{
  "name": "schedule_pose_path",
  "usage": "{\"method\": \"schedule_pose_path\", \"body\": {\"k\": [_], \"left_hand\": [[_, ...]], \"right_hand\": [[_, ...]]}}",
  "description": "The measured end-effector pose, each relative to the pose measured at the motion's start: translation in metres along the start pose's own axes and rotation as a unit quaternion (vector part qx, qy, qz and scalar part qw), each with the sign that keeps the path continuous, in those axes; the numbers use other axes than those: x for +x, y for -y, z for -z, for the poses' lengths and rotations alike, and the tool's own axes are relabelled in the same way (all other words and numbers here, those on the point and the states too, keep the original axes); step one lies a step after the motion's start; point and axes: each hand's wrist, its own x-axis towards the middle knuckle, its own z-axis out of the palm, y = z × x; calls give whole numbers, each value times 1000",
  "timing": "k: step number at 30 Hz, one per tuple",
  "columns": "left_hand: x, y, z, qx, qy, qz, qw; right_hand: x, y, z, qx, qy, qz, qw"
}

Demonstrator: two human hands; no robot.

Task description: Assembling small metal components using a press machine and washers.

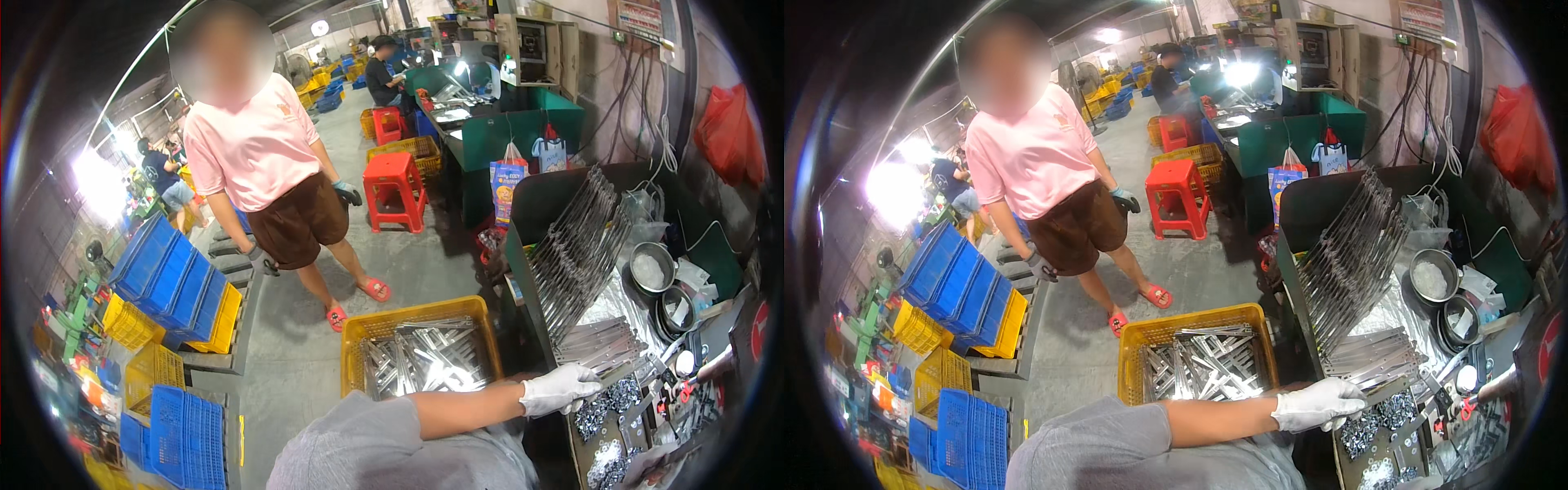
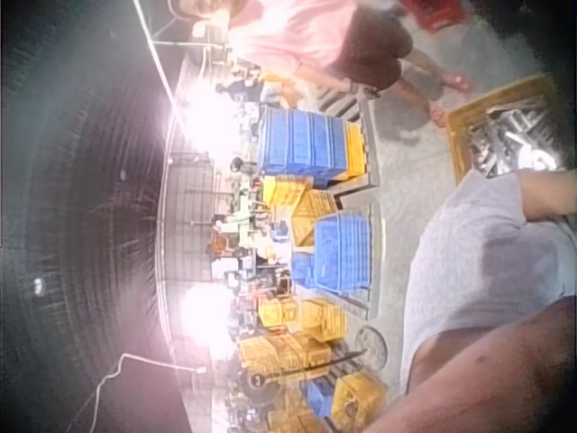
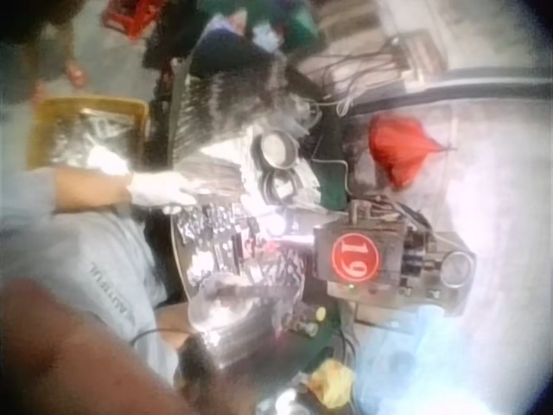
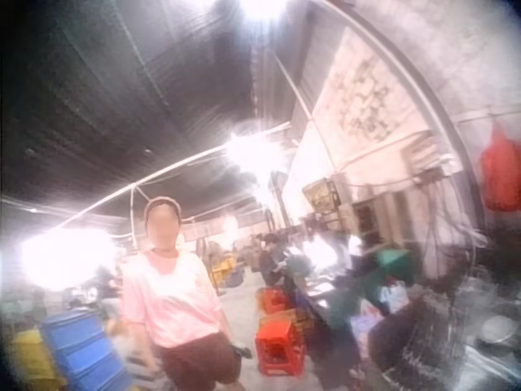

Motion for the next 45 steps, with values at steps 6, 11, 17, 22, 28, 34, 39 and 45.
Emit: {"method": "schedule_pose_path", "body": {"k": [6, 11, 17, 22, 28, 34, 39, 45], "left_hand": [[5, 1, -4, -16, 1, 17, 1000], [7, 3, -4, -9, 7, 18, 1000], [5, 2, -3, -21, -1, 23, 1000], [1, -3, -4, -38, 8, 19, 999], [-1, 0, 4, -40, -6, 9, 999], [-1, -1, -4, -47, 6, 11, 999], [-4, 1, 2, -49, -14, 16, 999], [4, 0, -6, -22, 11, 16, 1000]], "right_hand": [[0, 4, 4, 7, 4, 1, 1000], [-1, 12, 7, 19, 12, 3, 1000], [-1, 20, 11, 35, 21, 7, 999], [1, 25, 13, 49, 34, 10, 998], [7, 29, 15, 68, 52, 10, 996], [9, 53, 19, 64, 53, 16, 996], [10, 60, 15, 159, 75, -102, 979], [29, 57, 33, 315, 278, -81, 904]]}}
